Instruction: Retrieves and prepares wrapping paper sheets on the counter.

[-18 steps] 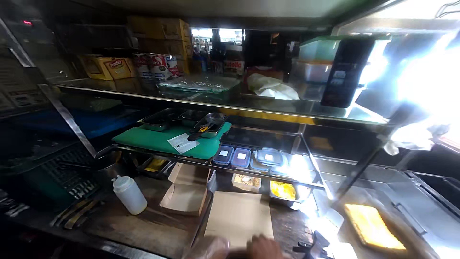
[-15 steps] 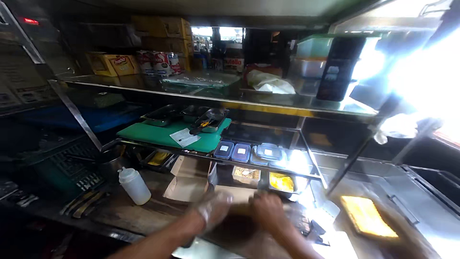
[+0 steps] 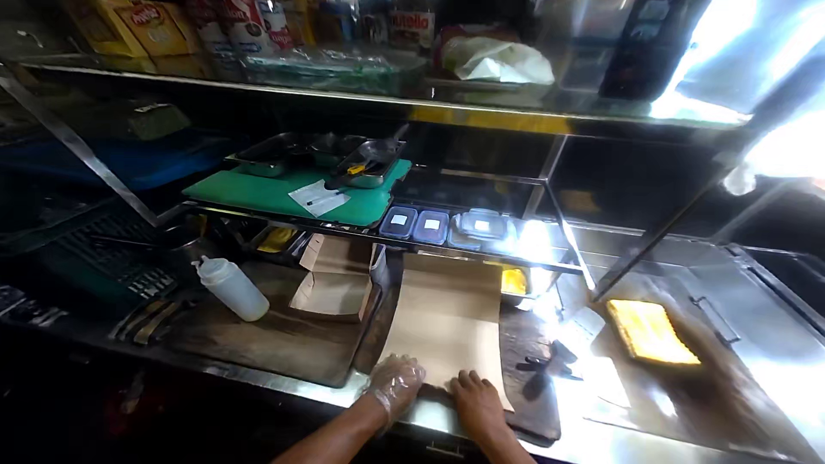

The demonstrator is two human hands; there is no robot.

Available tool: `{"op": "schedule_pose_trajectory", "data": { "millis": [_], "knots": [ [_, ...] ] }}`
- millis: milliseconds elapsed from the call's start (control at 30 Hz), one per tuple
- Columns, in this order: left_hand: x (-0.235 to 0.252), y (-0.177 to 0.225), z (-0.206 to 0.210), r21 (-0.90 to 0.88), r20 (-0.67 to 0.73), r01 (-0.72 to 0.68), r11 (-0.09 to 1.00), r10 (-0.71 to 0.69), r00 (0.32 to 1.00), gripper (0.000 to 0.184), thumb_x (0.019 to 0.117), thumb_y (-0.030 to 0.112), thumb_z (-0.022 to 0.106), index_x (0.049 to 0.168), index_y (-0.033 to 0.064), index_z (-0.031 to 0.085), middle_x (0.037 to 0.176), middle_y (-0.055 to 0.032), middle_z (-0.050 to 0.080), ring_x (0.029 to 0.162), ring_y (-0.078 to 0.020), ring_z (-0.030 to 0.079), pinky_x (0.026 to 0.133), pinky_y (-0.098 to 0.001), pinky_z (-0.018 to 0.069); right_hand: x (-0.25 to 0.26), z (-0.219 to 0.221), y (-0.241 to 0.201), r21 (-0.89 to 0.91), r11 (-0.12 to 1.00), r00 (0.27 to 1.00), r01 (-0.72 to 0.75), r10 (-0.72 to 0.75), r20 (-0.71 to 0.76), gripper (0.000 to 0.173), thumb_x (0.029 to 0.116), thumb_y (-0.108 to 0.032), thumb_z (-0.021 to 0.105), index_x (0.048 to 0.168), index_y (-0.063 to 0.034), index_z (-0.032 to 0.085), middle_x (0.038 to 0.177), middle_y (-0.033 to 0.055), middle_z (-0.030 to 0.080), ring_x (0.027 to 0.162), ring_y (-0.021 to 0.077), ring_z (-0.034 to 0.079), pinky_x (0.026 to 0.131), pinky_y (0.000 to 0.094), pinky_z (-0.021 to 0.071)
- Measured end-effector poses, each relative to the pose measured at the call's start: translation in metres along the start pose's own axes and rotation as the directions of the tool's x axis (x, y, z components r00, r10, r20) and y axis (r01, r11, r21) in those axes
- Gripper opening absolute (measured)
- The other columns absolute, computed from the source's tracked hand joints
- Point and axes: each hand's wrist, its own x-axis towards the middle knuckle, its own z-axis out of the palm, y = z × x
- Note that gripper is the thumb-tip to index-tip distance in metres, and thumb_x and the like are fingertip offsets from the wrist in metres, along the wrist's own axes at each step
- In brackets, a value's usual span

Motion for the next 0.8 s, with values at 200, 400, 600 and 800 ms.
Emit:
{"op": "schedule_pose_trajectory", "data": {
  "millis": [200, 400, 600, 800],
  "knots": [
    [0.079, -0.040, -0.023, -0.241, 0.384, 0.018, 0.970, 0.079, 0.920, 0.056, 0.0895, 0.043, 0.076, 0.117, -0.0048, 0.067, 0.118, -0.0277, 0.066, 0.114, -0.0440, 0.063, 0.098, -0.0661, 0.0471, 0.060, -0.051, 0.028, 0.096, 0.978, 0.911, -0.183, 0.132, 0.391, 0.051, 0.0792, -0.054, 0.078, 0.111, -0.0137, 0.074, 0.114, 0.0183, 0.072, 0.109, 0.0417, 0.067, 0.088, 0.0707, 0.0512],
    [0.119, -0.039, -0.019, -0.151, 0.457, 0.108, 0.983, -0.028, 0.889, 0.067, 0.0758, 0.043, 0.087, 0.123, 0.0014, 0.065, 0.124, -0.0238, 0.065, 0.118, -0.0419, 0.062, 0.097, -0.0649, 0.0489, 0.088, -0.027, 0.048, 0.028, 0.961, 0.922, -0.275, 0.255, 0.291, 0.107, 0.0560, -0.067, 0.088, 0.143, -0.0137, 0.056, 0.145, 0.0190, 0.052, 0.137, 0.0435, 0.045, 0.099, 0.0772, 0.0365],
    [0.115, -0.003, 0.009, -0.144, 0.086, -0.145, 0.979, 0.158, 0.984, 0.070, 0.0979, 0.033, 0.060, 0.162, 0.0254, 0.032, 0.168, -0.0175, 0.024, 0.154, -0.0437, 0.019, 0.116, -0.0749, 0.0169, 0.089, -0.031, 0.049, 0.036, 0.947, 0.900, -0.319, 0.291, 0.324, 0.109, 0.0583, -0.071, 0.085, 0.147, -0.0163, 0.052, 0.147, 0.0180, 0.049, 0.138, 0.0416, 0.043, 0.098, 0.0728, 0.0398],
    [0.119, 0.003, 0.054, -0.099, -0.149, -0.215, 0.972, 0.199, 0.969, 0.073, 0.1035, 0.056, 0.030, 0.165, 0.0174, 0.022, 0.172, -0.0081, 0.018, 0.158, -0.0315, 0.013, 0.120, -0.0734, 0.0085, 0.089, -0.025, 0.055, 0.063, 0.944, 0.910, -0.325, 0.294, 0.291, 0.082, 0.0706, -0.062, 0.079, 0.136, -0.0172, 0.059, 0.141, 0.0174, 0.053, 0.133, 0.0413, 0.048, 0.094, 0.0696, 0.0426]
  ]
}}
